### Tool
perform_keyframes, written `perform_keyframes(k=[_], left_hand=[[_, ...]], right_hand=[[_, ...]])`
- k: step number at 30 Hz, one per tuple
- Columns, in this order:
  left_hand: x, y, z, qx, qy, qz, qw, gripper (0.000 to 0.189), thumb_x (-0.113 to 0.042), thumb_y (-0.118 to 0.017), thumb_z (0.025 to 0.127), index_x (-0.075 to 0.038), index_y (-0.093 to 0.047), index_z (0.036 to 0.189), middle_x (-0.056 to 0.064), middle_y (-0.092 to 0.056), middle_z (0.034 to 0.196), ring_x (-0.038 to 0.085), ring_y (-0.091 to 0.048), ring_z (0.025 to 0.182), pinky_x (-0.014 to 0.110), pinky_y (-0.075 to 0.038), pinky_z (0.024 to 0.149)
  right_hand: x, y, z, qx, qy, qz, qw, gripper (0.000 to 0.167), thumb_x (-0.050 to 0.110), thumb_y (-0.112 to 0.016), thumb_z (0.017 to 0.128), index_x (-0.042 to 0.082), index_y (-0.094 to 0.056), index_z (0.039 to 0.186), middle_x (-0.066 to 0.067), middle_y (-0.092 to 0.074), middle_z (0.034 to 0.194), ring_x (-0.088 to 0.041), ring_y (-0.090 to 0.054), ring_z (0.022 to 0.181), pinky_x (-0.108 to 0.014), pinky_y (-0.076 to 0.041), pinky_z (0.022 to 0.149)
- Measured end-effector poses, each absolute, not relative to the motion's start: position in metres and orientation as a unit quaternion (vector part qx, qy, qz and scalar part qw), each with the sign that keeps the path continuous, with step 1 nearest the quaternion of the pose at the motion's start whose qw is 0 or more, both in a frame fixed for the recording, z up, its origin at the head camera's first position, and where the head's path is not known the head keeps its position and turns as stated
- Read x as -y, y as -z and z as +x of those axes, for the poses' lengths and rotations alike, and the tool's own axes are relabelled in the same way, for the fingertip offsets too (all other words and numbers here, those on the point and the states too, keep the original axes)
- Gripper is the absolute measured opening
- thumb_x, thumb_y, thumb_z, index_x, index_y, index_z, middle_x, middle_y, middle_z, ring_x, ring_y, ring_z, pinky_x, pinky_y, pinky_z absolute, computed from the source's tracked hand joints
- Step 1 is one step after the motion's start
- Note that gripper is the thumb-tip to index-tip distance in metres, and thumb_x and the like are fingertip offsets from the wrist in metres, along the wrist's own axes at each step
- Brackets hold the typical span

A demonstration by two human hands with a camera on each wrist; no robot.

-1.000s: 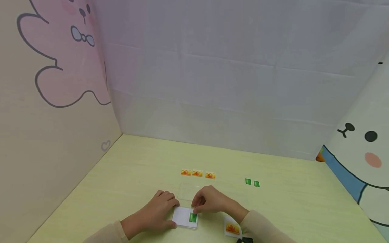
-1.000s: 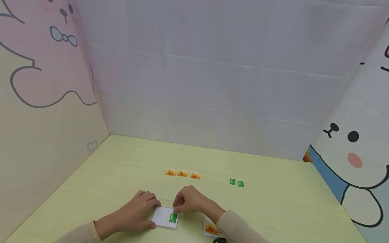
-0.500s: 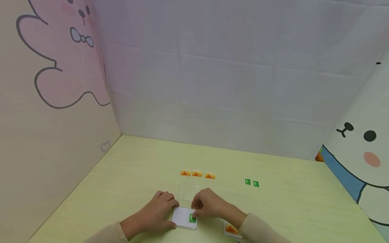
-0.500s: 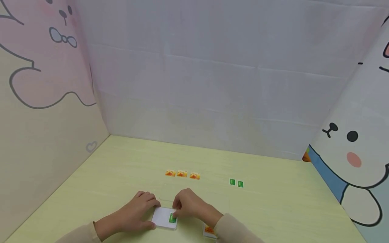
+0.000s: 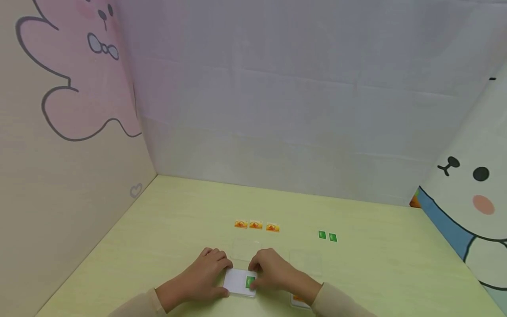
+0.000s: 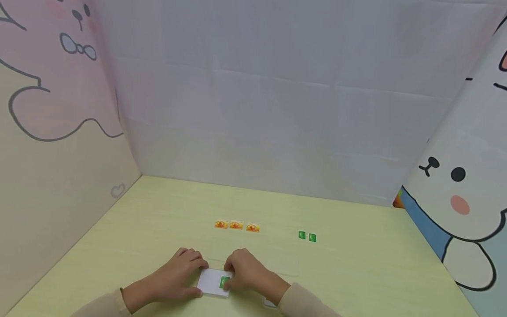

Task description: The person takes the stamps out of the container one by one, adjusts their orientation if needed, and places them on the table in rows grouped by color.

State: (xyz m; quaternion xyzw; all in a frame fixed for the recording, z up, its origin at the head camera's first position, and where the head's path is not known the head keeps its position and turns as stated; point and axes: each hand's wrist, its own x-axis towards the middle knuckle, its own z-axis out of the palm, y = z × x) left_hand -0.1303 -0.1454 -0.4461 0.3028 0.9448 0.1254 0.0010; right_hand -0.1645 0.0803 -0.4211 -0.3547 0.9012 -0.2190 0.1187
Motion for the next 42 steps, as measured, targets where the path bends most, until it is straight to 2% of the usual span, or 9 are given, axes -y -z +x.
perform_keyframes(k=[12,33,42], left_hand=[[0.1449,0.4452,-0.1301,-0.946,-0.125,0.3,0.006,0.047,-0.046,-0.077,0.075,-0.015,-0.064,0.108,-0.008,-0.059,0.101,0.01,-0.05,0.097,0.039,-0.036,0.094],[0.1447,0.4442,-0.1298,-0.944,-0.132,0.303,0.005,0.047,-0.045,-0.077,0.075,-0.014,-0.065,0.108,-0.008,-0.059,0.101,0.008,-0.049,0.095,0.038,-0.036,0.094],[0.1441,0.4427,-0.1301,-0.945,-0.13,0.301,0.01,0.047,-0.045,-0.077,0.075,-0.014,-0.065,0.108,-0.008,-0.059,0.1,0.008,-0.049,0.095,0.038,-0.036,0.094]], right_hand=[[-0.0791,0.4243,-0.161,-0.907,0.21,-0.351,0.104,0.03,0.019,-0.087,0.066,0.006,-0.074,0.089,0.004,-0.066,0.081,0.003,-0.05,0.072,-0.014,-0.045,0.067],[-0.0807,0.4235,-0.1669,-0.893,0.241,-0.362,0.116,0.021,0.013,-0.085,0.07,0.006,-0.073,0.085,0.001,-0.068,0.079,0.0,-0.055,0.07,-0.014,-0.046,0.065],[-0.0808,0.4238,-0.1704,-0.894,0.235,-0.364,0.112,0.018,0.014,-0.085,0.07,0.007,-0.074,0.083,0.002,-0.068,0.076,0.002,-0.052,0.067,-0.013,-0.044,0.062]])
